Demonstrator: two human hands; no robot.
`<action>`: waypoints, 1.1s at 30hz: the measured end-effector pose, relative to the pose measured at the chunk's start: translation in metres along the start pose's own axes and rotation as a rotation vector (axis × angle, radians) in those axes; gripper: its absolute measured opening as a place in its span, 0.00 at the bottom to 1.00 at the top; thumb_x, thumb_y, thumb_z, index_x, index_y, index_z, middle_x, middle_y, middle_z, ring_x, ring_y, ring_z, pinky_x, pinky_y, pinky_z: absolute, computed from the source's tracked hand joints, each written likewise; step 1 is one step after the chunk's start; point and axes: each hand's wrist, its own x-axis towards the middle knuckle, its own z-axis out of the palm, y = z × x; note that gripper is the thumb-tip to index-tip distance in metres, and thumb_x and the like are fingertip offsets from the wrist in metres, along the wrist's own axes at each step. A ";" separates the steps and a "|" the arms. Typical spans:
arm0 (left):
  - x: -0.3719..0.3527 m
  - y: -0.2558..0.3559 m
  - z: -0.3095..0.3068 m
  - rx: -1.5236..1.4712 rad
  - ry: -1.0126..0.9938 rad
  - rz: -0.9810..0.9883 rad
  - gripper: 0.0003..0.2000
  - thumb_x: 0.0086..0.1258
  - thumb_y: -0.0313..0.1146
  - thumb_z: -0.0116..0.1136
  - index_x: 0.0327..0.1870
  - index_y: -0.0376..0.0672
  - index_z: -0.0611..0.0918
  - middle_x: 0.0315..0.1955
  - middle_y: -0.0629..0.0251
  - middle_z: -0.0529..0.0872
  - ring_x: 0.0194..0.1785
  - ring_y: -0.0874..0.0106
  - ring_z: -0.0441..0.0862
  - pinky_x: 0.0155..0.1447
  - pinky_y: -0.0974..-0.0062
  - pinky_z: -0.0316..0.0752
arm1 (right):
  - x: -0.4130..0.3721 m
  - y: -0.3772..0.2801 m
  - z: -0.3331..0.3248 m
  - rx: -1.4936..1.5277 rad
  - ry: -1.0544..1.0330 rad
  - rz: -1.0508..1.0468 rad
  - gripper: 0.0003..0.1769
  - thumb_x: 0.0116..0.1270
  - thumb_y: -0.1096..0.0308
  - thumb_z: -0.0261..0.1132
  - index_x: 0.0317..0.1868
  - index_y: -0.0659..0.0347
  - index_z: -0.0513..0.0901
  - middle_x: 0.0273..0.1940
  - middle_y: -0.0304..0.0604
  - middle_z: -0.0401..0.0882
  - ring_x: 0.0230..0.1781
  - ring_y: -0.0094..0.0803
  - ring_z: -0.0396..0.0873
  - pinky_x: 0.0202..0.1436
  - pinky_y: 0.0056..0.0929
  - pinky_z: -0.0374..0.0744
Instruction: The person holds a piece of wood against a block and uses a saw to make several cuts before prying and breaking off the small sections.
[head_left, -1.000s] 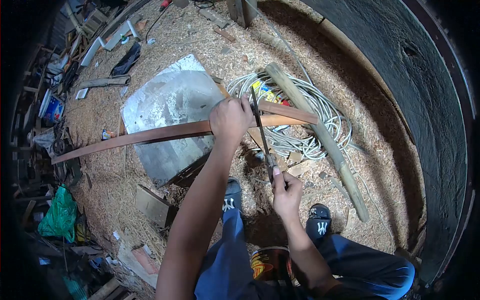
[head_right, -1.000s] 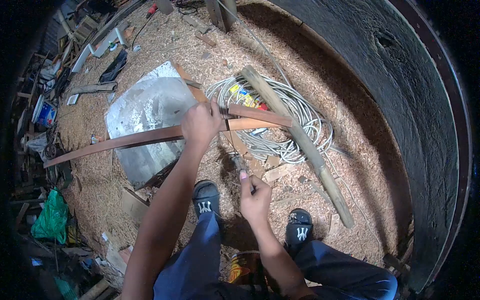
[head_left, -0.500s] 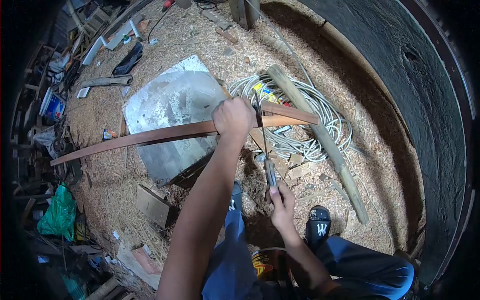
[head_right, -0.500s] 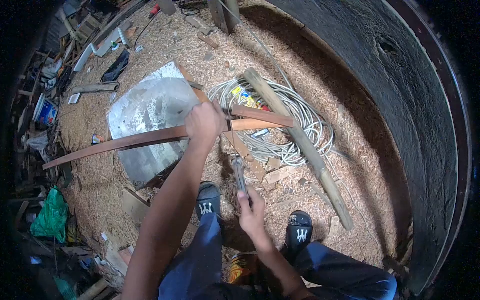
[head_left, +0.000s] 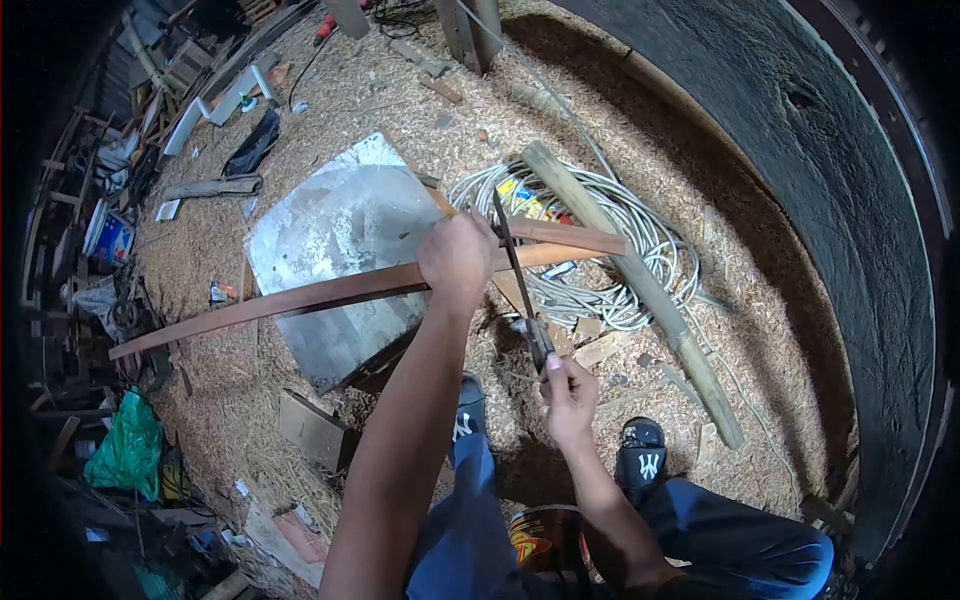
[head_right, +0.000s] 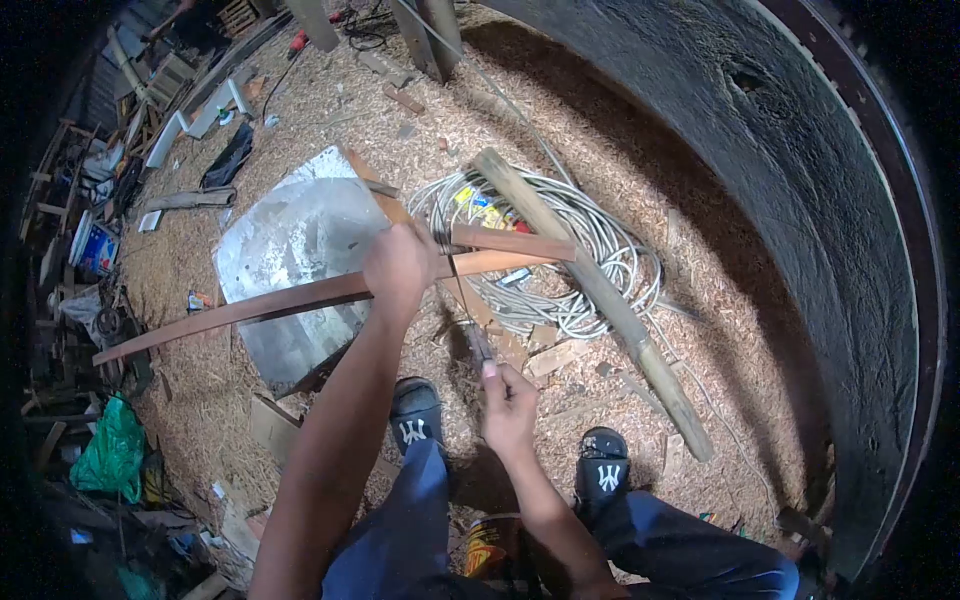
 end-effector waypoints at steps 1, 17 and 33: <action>0.000 -0.002 0.001 0.005 0.004 0.003 0.21 0.77 0.45 0.52 0.34 0.36 0.91 0.32 0.41 0.89 0.38 0.45 0.90 0.45 0.51 0.84 | 0.003 0.006 -0.003 0.013 -0.016 -0.039 0.25 0.81 0.59 0.59 0.22 0.61 0.75 0.17 0.29 0.65 0.17 0.16 0.60 0.21 0.23 0.56; -0.010 -0.063 -0.012 -0.384 0.057 0.939 0.06 0.61 0.27 0.71 0.37 0.40 0.87 0.45 0.60 0.88 0.48 0.57 0.82 0.53 0.64 0.78 | 0.010 -0.019 0.003 -0.239 0.053 -0.044 0.25 0.80 0.63 0.61 0.22 0.67 0.76 0.17 0.37 0.68 0.21 0.21 0.64 0.27 0.31 0.64; -0.020 -0.063 -0.008 -0.265 0.218 1.036 0.07 0.59 0.27 0.72 0.38 0.42 0.89 0.45 0.66 0.88 0.42 0.63 0.79 0.47 0.67 0.77 | 0.002 -0.013 -0.001 0.006 -0.103 -0.107 0.23 0.82 0.70 0.56 0.73 0.61 0.76 0.25 0.25 0.67 0.23 0.12 0.61 0.26 0.17 0.62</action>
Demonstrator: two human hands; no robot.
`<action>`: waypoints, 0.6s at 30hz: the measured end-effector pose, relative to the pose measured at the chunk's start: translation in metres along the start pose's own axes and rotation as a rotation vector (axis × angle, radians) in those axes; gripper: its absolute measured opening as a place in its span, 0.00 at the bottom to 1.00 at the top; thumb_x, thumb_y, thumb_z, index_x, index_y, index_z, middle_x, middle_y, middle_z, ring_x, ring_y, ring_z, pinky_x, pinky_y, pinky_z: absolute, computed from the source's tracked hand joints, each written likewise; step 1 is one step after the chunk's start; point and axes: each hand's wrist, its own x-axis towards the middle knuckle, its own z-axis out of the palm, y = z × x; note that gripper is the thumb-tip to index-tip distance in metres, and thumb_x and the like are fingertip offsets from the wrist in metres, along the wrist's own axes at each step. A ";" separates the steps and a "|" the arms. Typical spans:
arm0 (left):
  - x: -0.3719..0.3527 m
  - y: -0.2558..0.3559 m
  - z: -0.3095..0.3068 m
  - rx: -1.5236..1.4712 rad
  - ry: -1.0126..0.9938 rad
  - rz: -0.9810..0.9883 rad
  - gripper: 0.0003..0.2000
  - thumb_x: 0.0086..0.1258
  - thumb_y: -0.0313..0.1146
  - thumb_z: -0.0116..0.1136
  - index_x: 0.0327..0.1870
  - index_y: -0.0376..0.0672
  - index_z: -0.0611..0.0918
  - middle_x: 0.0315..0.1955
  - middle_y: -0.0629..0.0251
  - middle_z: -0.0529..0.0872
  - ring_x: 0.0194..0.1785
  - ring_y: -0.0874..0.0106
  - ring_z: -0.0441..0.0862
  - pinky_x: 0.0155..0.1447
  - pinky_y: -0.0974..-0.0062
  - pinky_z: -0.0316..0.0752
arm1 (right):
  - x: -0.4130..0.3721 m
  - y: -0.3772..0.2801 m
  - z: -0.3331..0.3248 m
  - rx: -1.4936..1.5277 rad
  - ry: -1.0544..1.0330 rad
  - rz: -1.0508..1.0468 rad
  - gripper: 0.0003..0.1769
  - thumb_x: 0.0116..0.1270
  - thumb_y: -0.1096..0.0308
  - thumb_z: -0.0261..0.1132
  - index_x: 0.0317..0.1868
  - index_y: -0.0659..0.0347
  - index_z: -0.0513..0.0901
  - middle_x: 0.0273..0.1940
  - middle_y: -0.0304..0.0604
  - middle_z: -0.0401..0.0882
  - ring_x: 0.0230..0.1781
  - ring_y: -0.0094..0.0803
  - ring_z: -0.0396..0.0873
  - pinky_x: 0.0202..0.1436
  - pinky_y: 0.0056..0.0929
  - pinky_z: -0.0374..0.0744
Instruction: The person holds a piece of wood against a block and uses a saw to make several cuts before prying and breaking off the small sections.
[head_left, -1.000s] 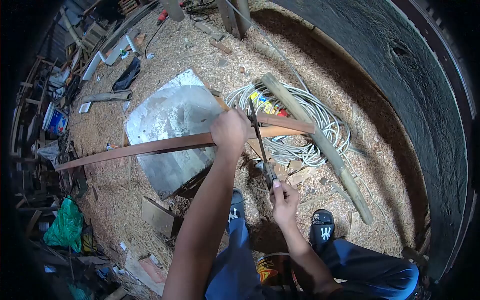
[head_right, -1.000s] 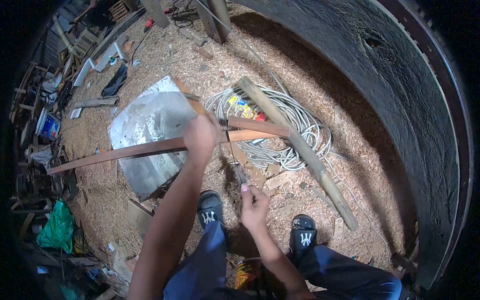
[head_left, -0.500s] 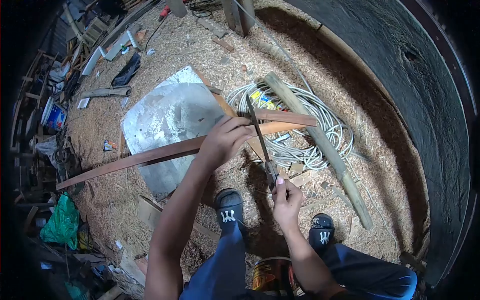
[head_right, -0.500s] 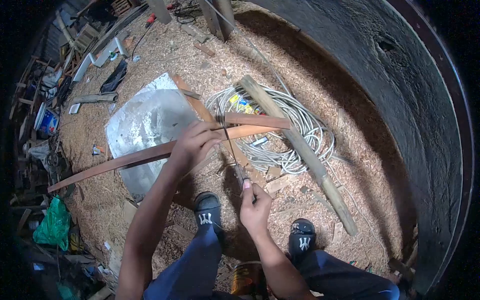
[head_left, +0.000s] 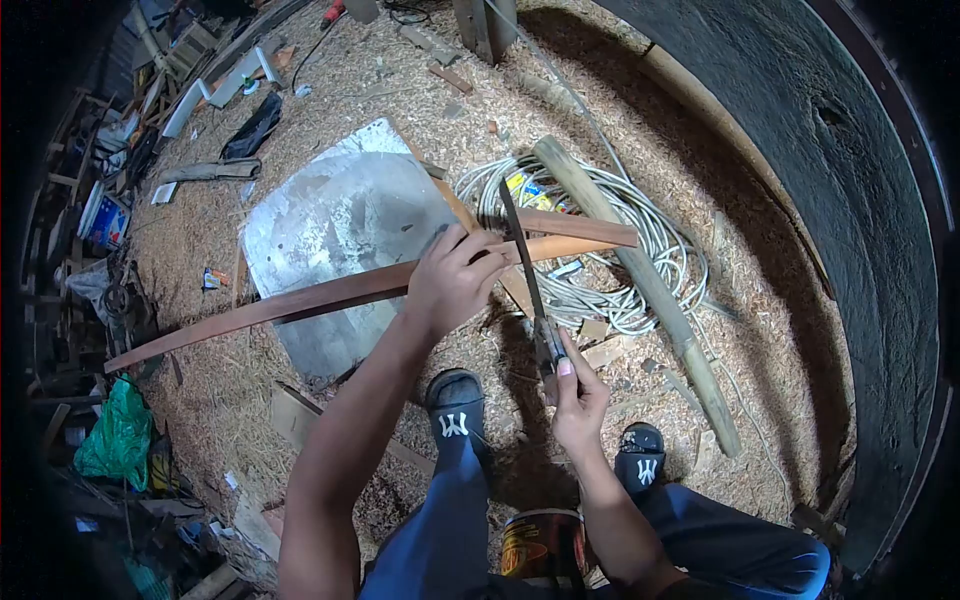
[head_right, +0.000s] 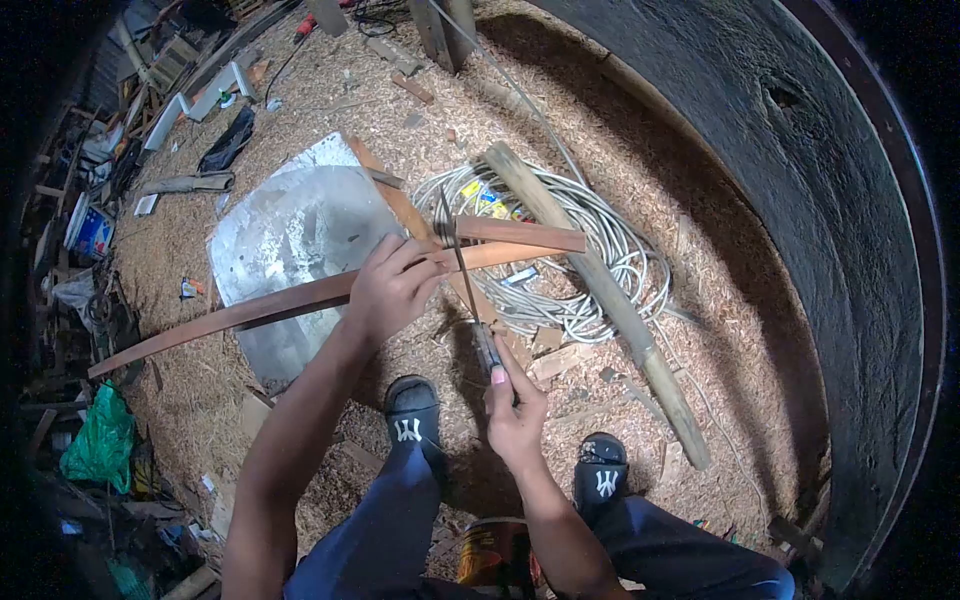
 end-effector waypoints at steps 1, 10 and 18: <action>0.001 0.003 -0.002 -0.019 -0.012 -0.043 0.06 0.60 0.28 0.72 0.38 0.42 0.89 0.44 0.66 0.88 0.42 0.63 0.79 0.47 0.67 0.77 | -0.001 0.000 0.001 -0.003 -0.001 0.001 0.23 0.82 0.70 0.56 0.73 0.61 0.76 0.25 0.25 0.67 0.23 0.12 0.61 0.26 0.17 0.62; 0.002 0.006 0.000 -0.064 -0.014 -0.166 0.06 0.63 0.31 0.70 0.39 0.44 0.89 0.43 0.67 0.86 0.46 0.62 0.80 0.51 0.65 0.78 | -0.014 0.014 0.000 0.012 0.050 0.012 0.22 0.80 0.74 0.56 0.72 0.65 0.77 0.26 0.25 0.69 0.23 0.12 0.61 0.26 0.17 0.62; 0.000 -0.002 -0.001 -0.166 -0.016 -0.189 0.07 0.63 0.29 0.69 0.41 0.44 0.90 0.42 0.66 0.87 0.45 0.62 0.81 0.51 0.64 0.80 | -0.031 0.022 -0.024 -0.141 0.076 0.051 0.20 0.79 0.74 0.55 0.67 0.71 0.80 0.51 0.50 0.87 0.42 0.24 0.80 0.48 0.24 0.77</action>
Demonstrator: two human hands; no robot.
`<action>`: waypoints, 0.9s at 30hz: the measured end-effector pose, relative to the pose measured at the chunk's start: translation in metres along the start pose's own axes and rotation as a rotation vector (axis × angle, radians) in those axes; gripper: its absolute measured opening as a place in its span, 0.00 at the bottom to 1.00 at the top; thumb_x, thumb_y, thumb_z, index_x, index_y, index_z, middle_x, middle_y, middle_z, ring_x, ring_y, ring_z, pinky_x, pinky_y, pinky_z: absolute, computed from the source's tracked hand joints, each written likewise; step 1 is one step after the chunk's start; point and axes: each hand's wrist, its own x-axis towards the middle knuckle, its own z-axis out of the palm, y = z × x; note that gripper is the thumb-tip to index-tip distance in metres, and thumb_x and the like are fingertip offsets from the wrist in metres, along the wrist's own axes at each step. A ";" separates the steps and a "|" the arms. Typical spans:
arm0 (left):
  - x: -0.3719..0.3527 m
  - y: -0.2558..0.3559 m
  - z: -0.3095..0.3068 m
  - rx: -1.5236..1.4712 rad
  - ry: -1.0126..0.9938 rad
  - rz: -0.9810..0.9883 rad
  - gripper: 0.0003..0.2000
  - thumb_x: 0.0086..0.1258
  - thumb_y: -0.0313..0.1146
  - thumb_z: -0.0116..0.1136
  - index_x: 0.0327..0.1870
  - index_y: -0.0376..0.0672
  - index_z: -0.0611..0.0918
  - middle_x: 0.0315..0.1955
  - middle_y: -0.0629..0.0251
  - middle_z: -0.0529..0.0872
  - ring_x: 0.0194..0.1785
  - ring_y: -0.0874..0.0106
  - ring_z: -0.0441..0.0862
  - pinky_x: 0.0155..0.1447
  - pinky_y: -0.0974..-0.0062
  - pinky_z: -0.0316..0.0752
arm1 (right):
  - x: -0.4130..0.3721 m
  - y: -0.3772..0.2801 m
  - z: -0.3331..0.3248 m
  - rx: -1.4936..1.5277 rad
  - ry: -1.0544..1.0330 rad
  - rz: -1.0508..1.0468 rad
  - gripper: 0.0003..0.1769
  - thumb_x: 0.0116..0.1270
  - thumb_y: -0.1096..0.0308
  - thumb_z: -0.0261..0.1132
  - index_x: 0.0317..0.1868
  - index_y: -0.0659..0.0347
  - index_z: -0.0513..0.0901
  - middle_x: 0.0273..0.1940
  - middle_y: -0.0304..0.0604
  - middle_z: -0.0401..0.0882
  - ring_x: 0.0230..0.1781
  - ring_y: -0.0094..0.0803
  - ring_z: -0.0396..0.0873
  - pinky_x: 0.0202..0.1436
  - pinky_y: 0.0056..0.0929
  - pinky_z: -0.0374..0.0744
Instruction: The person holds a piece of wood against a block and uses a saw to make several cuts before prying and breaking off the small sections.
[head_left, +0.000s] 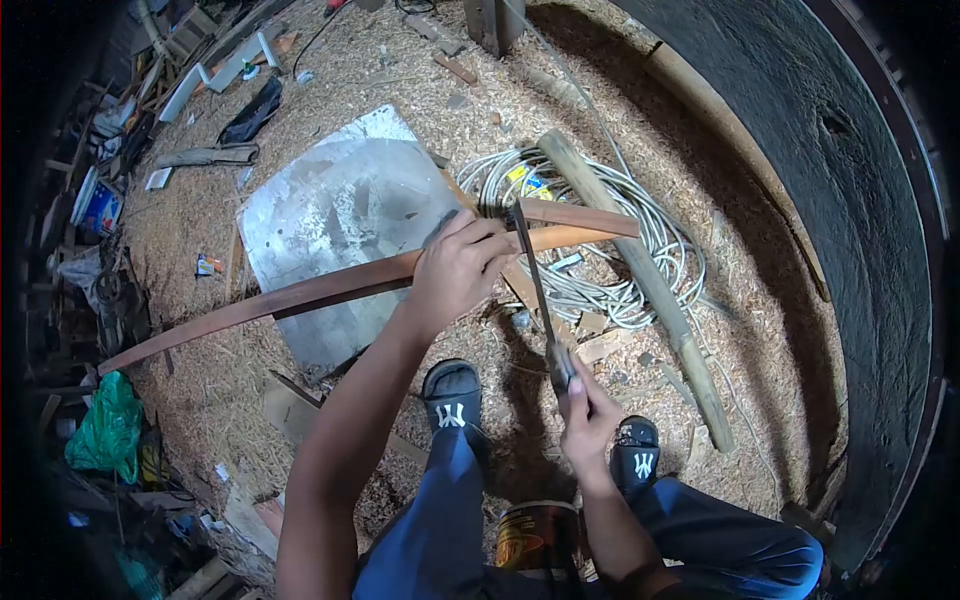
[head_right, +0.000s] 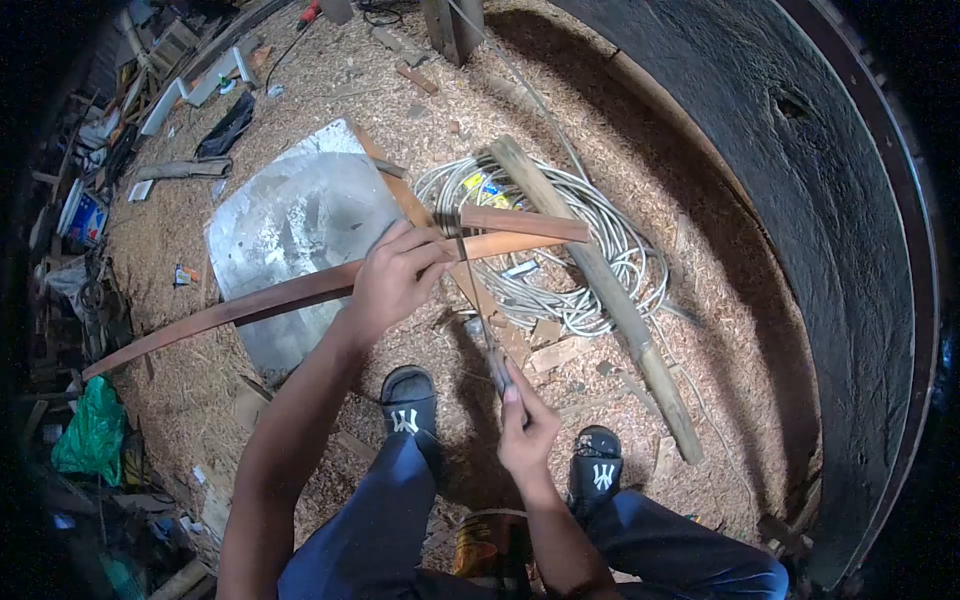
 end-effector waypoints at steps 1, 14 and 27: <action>0.000 0.001 -0.002 -0.006 -0.023 0.009 0.06 0.63 0.28 0.69 0.40 0.43 0.90 0.41 0.65 0.87 0.45 0.62 0.81 0.51 0.64 0.80 | 0.011 -0.010 0.005 -0.037 0.016 -0.028 0.20 0.79 0.73 0.56 0.66 0.72 0.80 0.58 0.55 0.86 0.51 0.29 0.84 0.57 0.27 0.79; 0.010 -0.003 0.004 -0.051 -0.017 -0.024 0.05 0.60 0.28 0.72 0.35 0.41 0.89 0.32 0.63 0.85 0.40 0.59 0.79 0.47 0.66 0.76 | 0.031 -0.011 0.011 -0.103 0.023 -0.114 0.20 0.80 0.69 0.59 0.66 0.69 0.81 0.35 0.33 0.82 0.28 0.15 0.69 0.33 0.18 0.70; 0.011 -0.003 0.002 -0.053 -0.057 -0.004 0.04 0.60 0.29 0.73 0.34 0.43 0.90 0.34 0.66 0.86 0.41 0.63 0.79 0.47 0.67 0.76 | 0.032 0.006 0.016 -0.050 0.048 -0.125 0.19 0.80 0.68 0.59 0.64 0.69 0.83 0.37 0.39 0.86 0.27 0.16 0.71 0.32 0.19 0.71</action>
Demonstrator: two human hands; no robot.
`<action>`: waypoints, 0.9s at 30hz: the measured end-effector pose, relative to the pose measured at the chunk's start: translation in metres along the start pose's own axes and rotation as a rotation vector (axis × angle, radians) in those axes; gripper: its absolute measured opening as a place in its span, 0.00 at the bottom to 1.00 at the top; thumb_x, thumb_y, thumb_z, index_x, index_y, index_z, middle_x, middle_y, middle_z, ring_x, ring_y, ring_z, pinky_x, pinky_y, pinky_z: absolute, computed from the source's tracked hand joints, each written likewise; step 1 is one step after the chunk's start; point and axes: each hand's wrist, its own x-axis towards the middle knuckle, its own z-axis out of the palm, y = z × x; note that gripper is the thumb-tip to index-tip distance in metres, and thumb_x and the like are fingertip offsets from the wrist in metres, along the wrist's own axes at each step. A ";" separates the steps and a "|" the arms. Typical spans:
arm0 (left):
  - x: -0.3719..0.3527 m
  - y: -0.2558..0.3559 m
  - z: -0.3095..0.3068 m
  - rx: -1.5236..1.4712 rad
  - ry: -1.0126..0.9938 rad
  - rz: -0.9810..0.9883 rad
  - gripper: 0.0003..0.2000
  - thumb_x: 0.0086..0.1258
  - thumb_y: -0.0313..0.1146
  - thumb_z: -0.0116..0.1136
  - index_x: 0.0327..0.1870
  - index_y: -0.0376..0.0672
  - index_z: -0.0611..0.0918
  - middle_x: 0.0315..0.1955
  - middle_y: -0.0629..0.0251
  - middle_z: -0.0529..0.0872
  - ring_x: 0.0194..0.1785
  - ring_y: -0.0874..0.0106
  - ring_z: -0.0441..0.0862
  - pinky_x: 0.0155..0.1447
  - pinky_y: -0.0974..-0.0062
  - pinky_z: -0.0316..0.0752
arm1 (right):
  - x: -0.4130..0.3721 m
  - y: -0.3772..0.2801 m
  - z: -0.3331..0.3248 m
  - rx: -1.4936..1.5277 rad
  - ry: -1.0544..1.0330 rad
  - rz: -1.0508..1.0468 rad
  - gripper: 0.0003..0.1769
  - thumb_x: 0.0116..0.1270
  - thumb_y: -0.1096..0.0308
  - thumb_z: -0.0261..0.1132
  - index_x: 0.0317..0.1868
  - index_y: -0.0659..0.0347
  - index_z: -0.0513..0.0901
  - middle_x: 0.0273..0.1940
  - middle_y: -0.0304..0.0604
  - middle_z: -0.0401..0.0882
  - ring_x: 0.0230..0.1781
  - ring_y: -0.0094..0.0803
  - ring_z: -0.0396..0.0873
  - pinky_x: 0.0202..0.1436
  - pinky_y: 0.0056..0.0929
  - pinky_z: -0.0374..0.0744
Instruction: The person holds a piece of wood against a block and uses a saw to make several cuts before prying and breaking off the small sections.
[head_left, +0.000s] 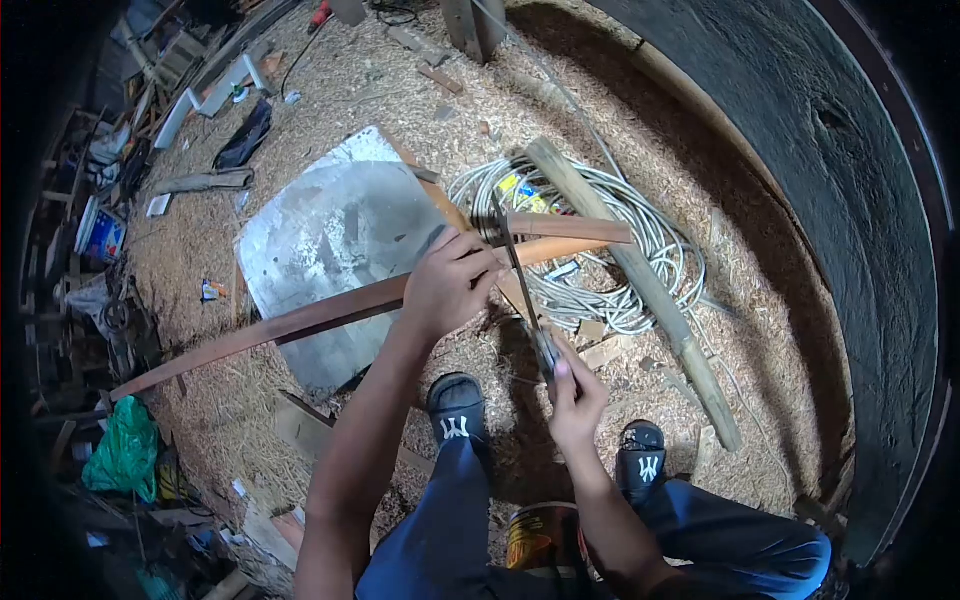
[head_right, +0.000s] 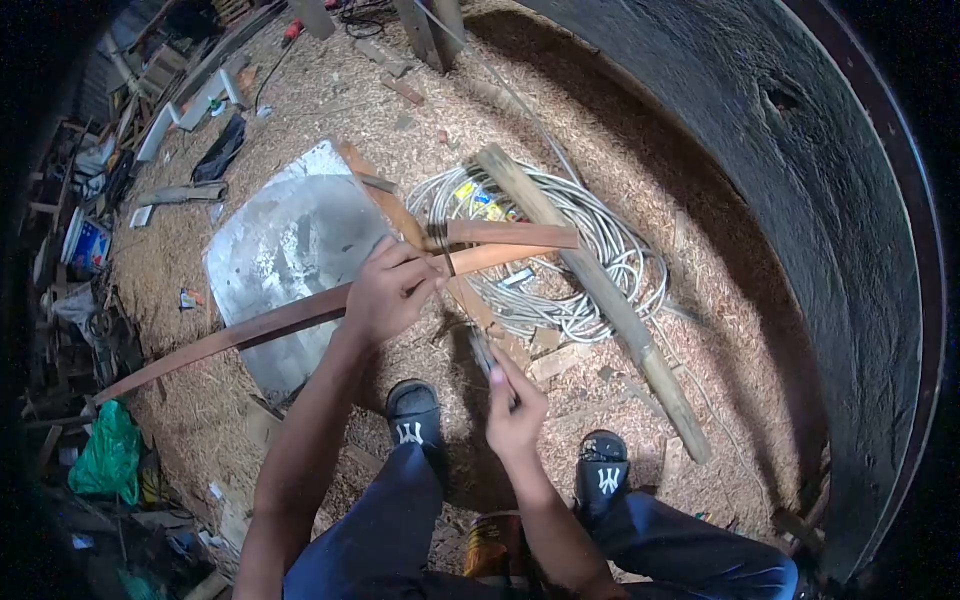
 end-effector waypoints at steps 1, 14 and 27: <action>0.001 -0.001 0.001 0.034 0.020 -0.009 0.04 0.60 0.29 0.73 0.34 0.43 0.90 0.33 0.67 0.86 0.41 0.64 0.79 0.47 0.68 0.76 | 0.007 0.004 0.007 0.014 0.007 -0.001 0.19 0.80 0.69 0.59 0.64 0.68 0.83 0.36 0.39 0.86 0.30 0.19 0.74 0.35 0.21 0.74; -0.002 -0.001 0.005 0.032 0.042 -0.014 0.04 0.60 0.30 0.72 0.35 0.44 0.89 0.33 0.67 0.83 0.41 0.62 0.79 0.47 0.65 0.76 | 0.016 -0.026 0.000 0.197 -0.037 0.036 0.49 0.78 0.29 0.39 0.75 0.69 0.62 0.55 0.45 0.79 0.21 0.18 0.70 0.22 0.18 0.63; -0.003 -0.005 0.006 0.022 -0.004 0.019 0.04 0.59 0.27 0.74 0.33 0.44 0.89 0.34 0.67 0.87 0.42 0.62 0.81 0.52 0.65 0.75 | 0.026 0.005 0.003 0.017 0.056 -0.144 0.44 0.80 0.34 0.38 0.70 0.70 0.69 0.47 0.53 0.82 0.34 0.29 0.77 0.31 0.24 0.71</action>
